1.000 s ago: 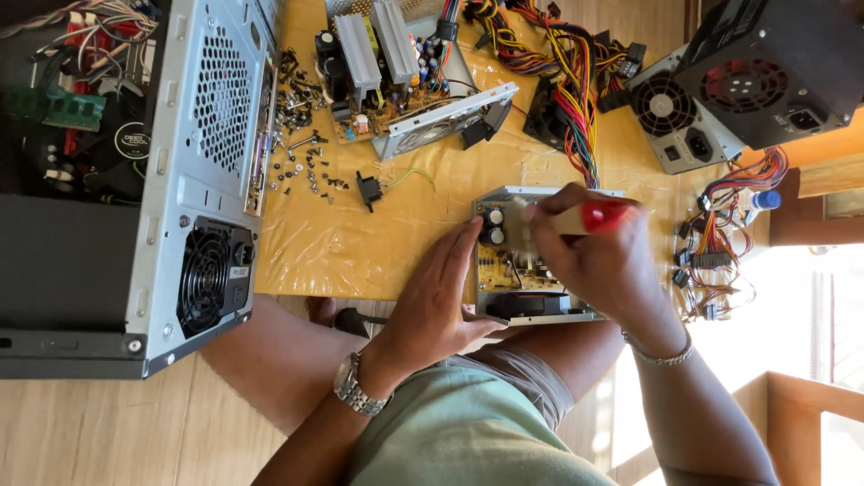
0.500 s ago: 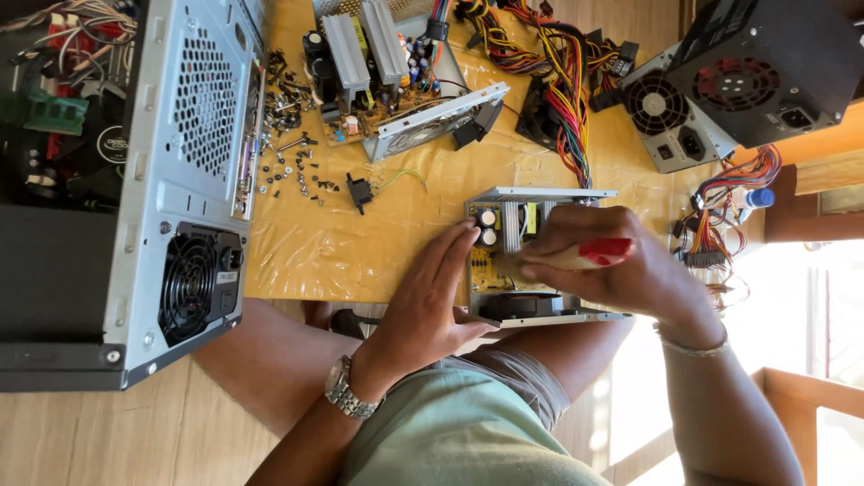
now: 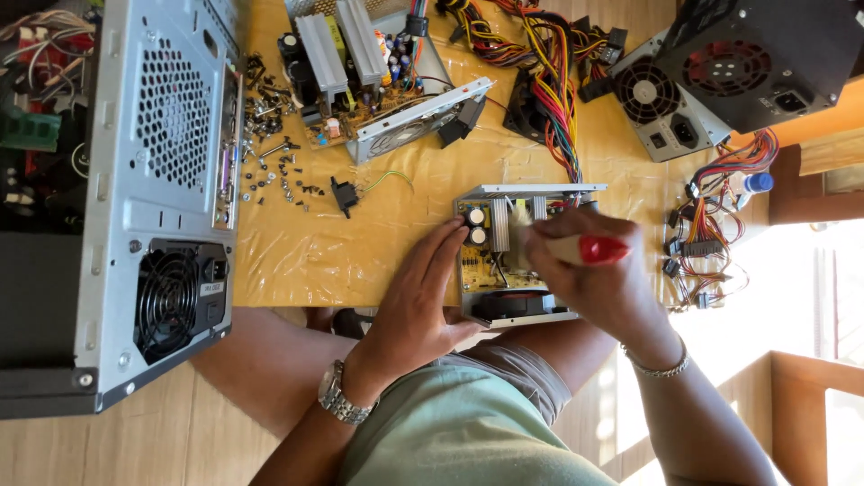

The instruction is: Disassembling a computer power supply unit and cleaning the internal components with a brush.

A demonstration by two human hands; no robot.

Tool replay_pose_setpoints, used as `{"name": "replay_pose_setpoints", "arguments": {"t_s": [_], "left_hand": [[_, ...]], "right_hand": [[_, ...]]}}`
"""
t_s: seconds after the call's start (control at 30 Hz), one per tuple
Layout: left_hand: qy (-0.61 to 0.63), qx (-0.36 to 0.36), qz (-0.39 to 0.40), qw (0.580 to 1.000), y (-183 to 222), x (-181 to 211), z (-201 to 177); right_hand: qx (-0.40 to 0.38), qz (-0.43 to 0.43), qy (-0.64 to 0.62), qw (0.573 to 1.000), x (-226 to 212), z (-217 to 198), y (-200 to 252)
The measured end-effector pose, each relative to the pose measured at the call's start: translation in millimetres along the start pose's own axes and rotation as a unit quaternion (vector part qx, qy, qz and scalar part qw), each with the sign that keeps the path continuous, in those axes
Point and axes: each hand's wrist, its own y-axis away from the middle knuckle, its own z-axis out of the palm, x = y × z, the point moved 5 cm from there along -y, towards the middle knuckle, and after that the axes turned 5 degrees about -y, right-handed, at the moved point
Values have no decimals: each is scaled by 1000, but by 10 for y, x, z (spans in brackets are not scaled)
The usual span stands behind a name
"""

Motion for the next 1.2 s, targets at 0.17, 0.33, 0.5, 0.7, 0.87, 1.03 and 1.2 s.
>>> {"name": "replay_pose_setpoints", "arguments": {"t_s": [0.17,0.33,0.5,0.7,0.87,1.03,1.2], "left_hand": [[-7,8,-5,1000,25,-26,34],[-7,7,-4,1000,32,-12,25],[-16,16,7,1000,38,-70,72],[-14,17,0,1000,21,5,27],[-12,14,6,1000,-5,-43,33],[-26,19,15,999,-6,2,22],[-35,20,14,999,-28,-3,27]], "right_hand": [[37,-27,-30,999,-69,-50,-72],[13,-28,-23,999,-162,-1,-83],[43,-42,25,998,-136,65,-12],[48,-34,27,998,-83,-29,-25],[31,-57,44,997,-109,-97,-149],[34,-71,39,996,-162,-179,-175],[28,-53,-3,998,-169,-184,-163]]}}
